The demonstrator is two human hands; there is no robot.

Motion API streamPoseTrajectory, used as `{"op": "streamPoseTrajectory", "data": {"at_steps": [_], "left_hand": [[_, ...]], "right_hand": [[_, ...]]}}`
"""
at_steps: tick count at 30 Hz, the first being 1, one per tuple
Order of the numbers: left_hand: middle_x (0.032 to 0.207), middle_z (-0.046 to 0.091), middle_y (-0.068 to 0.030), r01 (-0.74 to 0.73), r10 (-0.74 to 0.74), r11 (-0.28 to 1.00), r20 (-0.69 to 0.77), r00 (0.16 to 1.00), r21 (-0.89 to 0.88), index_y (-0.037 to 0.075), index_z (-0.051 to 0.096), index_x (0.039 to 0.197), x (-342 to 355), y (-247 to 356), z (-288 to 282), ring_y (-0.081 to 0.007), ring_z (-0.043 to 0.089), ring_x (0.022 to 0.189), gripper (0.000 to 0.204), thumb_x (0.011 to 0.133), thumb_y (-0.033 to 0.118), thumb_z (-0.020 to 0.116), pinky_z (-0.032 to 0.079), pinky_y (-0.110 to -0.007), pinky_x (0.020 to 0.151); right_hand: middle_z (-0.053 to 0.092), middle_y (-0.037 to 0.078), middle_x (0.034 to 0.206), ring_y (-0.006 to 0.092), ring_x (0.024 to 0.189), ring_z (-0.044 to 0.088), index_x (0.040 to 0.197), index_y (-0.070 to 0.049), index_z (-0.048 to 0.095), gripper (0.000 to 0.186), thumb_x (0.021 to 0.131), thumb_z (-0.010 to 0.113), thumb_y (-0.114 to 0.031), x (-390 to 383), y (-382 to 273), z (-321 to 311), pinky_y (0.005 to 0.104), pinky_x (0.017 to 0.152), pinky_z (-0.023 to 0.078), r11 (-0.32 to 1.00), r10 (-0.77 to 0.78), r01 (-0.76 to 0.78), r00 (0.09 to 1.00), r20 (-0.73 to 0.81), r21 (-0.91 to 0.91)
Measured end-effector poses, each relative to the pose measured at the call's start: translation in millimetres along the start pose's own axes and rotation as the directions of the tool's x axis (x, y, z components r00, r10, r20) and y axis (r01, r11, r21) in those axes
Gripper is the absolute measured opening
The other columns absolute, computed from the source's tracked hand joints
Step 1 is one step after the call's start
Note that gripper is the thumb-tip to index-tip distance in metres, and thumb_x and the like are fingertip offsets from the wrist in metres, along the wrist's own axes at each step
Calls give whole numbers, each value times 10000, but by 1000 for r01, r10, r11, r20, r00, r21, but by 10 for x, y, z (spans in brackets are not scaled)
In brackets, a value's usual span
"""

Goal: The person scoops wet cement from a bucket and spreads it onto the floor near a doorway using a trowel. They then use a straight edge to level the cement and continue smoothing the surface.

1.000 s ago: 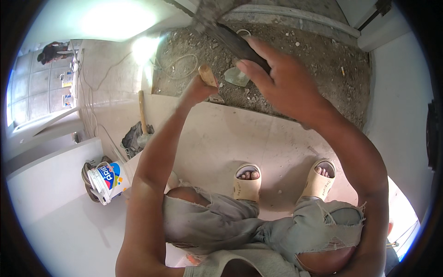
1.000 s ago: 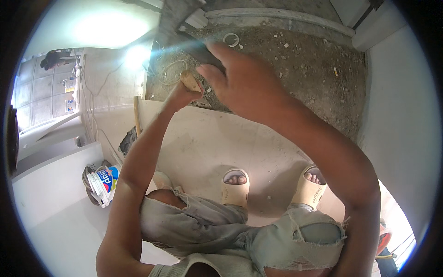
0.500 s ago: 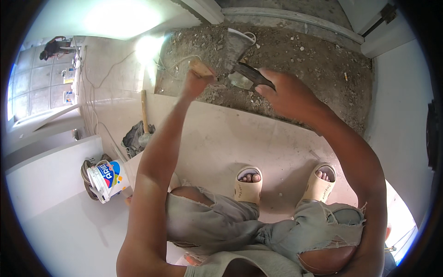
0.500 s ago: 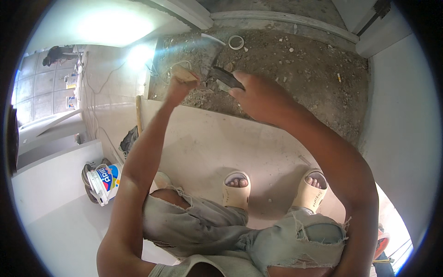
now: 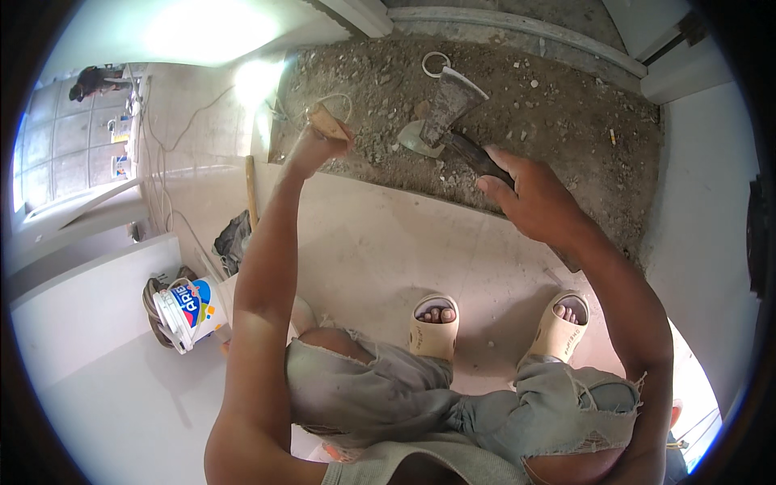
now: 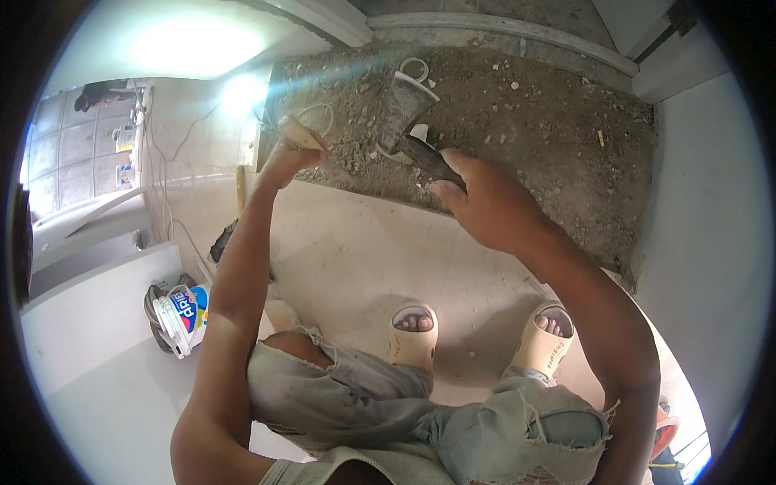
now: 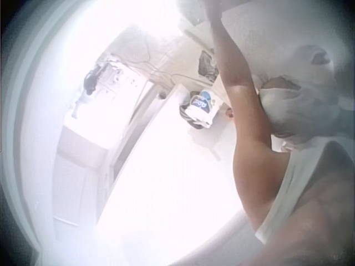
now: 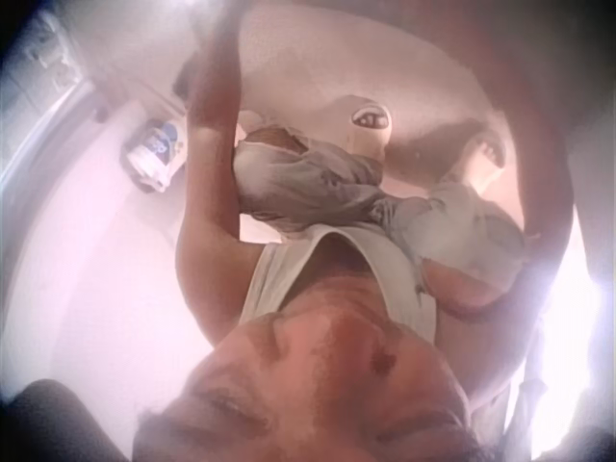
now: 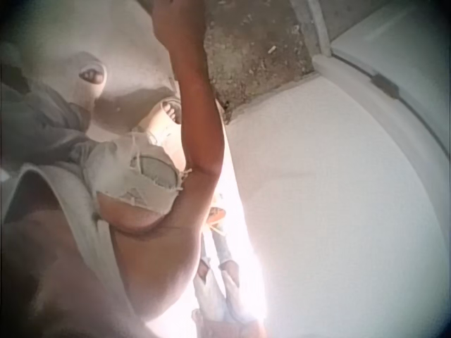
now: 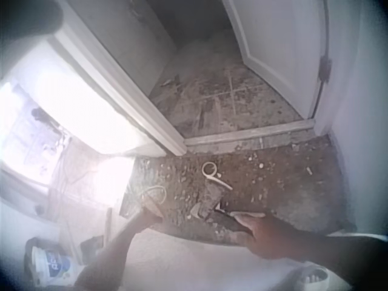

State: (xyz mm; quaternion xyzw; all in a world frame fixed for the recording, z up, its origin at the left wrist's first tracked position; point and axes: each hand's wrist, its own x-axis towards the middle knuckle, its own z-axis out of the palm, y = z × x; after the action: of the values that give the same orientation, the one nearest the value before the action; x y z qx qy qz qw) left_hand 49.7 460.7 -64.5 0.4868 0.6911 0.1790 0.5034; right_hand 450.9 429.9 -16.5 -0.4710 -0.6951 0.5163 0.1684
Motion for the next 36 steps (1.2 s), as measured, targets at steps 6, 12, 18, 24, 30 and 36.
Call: {"op": "streamPoseTrajectory", "data": {"at_steps": [6, 12, 18, 24, 30, 36], "left_hand": [[869, 673, -12, -118, 124, 976, -22, 992, 181, 74, 678, 928, 112, -191, 187, -130, 635, 842, 167, 764, 46, 692, 500, -295, 765], [883, 667, -21, -10, 35, 988, -163, 986, 152, 67, 680, 937, -14, -344, -314, -134, 623, 827, 200, 737, 59, 696, 490, -301, 731], [857, 673, -30, -62, 121, 981, -332, 936, 181, 74, 683, 947, -99, -422, -534, -140, 632, 799, 222, 727, 80, 710, 493, -298, 708], [872, 660, -31, 21, 51, 982, -368, 928, 190, 64, 676, 943, -19, -535, -207, -148, 619, 796, 198, 749, 89, 704, 489, -314, 721], [912, 669, -63, -155, 240, 943, -279, 930, 293, 51, 669, 960, 9, -397, 81, -207, 639, 868, 212, 749, 38, 669, 500, -355, 806], [958, 683, -77, -232, 286, 949, -273, 919, 212, 45, 672, 1010, 36, 4, 476, -216, 656, 913, 236, 774, 51, 679, 514, -364, 829]], "right_hand": [[665, 217, 974, 244, 808, 635, 1397, 54, 451, 576, 962, 600, -294, 56, -72, -10, 354, 757, 510, 993, 117, -118, 986, 117, -6], [603, 62, 711, 85, 502, 477, 1427, 39, 432, 592, 966, 610, -287, -27, 15, -51, 291, 523, 454, 985, 154, -161, 982, 112, 58], [582, 56, 684, 86, 489, 476, 1432, 27, 431, 579, 967, 608, -270, -45, 293, 31, 283, 492, 439, 998, -45, 44, 998, -33, -40], [548, 42, 648, 89, 486, 487, 1453, -7, 416, 589, 963, 612, -269, -61, 240, 5, 280, 468, 439, 975, 223, -224, 965, 138, -8], [614, 109, 733, 166, 575, 596, 1444, -14, 428, 579, 949, 613, -251, -225, 63, -39, 324, 543, 498, 909, 404, -416, 893, 199, 22], [553, 45, 648, 105, 489, 522, 1444, -17, 431, 578, 946, 621, -241, -399, 88, -3, 296, 461, 456, 840, 507, -533, 838, 201, 102]]}}
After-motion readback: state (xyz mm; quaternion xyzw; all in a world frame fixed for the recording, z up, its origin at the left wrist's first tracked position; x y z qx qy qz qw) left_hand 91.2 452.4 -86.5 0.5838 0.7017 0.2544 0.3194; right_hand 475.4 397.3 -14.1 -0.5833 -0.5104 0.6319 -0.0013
